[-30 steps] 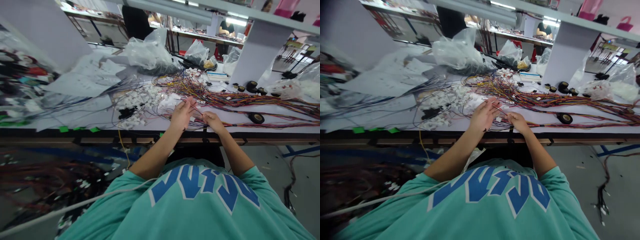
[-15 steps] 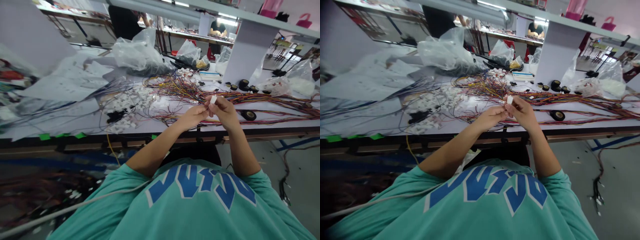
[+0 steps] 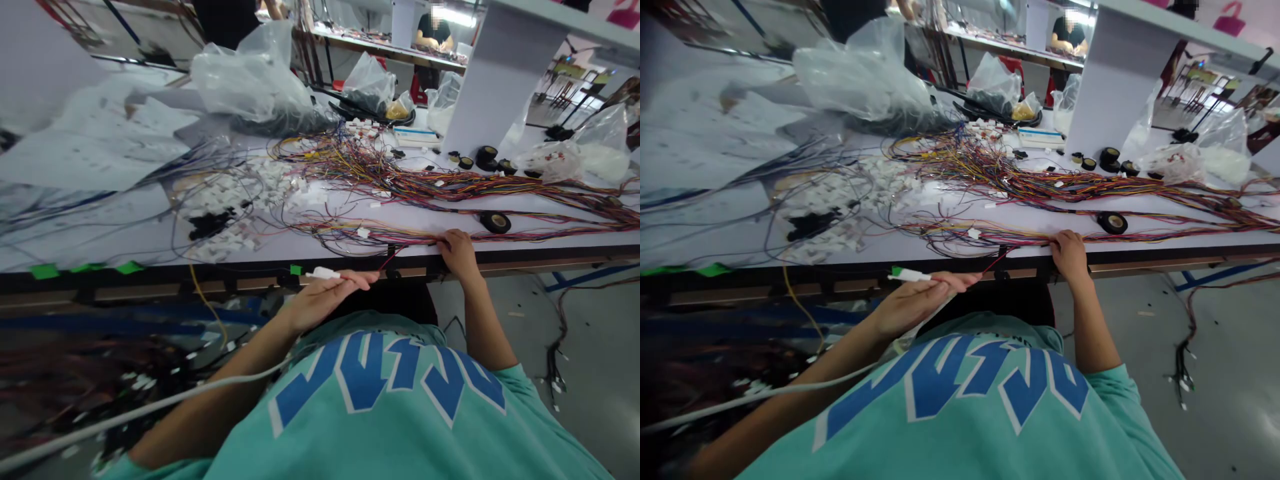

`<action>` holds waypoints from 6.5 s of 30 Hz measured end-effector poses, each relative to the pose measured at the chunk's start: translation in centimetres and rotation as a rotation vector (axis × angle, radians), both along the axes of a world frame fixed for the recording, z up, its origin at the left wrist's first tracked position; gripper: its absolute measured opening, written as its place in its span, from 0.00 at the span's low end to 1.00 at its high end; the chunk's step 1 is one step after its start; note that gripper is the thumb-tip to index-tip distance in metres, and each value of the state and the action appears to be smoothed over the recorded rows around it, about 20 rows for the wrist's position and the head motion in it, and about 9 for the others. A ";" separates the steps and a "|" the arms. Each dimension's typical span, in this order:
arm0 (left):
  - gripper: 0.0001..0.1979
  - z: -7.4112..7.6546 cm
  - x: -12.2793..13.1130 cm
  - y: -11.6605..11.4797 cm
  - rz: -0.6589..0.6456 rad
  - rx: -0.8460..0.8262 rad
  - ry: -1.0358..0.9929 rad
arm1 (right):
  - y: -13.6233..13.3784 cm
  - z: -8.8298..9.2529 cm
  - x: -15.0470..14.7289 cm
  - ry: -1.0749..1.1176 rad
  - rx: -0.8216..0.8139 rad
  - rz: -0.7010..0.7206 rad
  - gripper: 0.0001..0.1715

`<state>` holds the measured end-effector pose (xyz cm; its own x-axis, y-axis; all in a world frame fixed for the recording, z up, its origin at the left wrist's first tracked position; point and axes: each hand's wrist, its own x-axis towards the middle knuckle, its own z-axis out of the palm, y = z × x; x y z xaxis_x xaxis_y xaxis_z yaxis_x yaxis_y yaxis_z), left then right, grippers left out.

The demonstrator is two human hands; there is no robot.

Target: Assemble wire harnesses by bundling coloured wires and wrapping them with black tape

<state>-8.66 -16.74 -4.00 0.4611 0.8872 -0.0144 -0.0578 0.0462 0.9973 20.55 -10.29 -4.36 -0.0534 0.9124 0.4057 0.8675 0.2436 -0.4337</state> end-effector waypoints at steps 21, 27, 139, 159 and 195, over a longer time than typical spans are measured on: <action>0.19 -5.1 -4.0 -3.6 -0.166 -0.215 0.173 | 0.0 0.8 -8.8 -0.068 -0.166 0.374 0.07; 0.26 -3.2 -6.9 -3.9 -0.124 -0.063 0.417 | 0.0 0.7 -7.8 0.342 -0.295 0.406 0.06; 0.14 1.8 11.0 9.3 -0.017 -0.334 -0.315 | 2.8 1.6 -4.9 0.865 -0.118 0.486 0.12; 0.06 1.9 11.4 7.0 0.360 0.445 0.298 | 0.0 4.9 -5.2 0.384 -0.009 0.101 0.13; 0.10 4.5 8.1 8.6 0.170 0.473 0.751 | -2.3 9.6 -4.1 0.353 0.242 0.317 0.09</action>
<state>-0.51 -8.11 0.45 0.3399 0.9321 0.1247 0.6477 -0.3282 0.6876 16.43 -12.55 5.25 -0.1333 0.7517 0.6459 0.5464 0.5995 -0.5849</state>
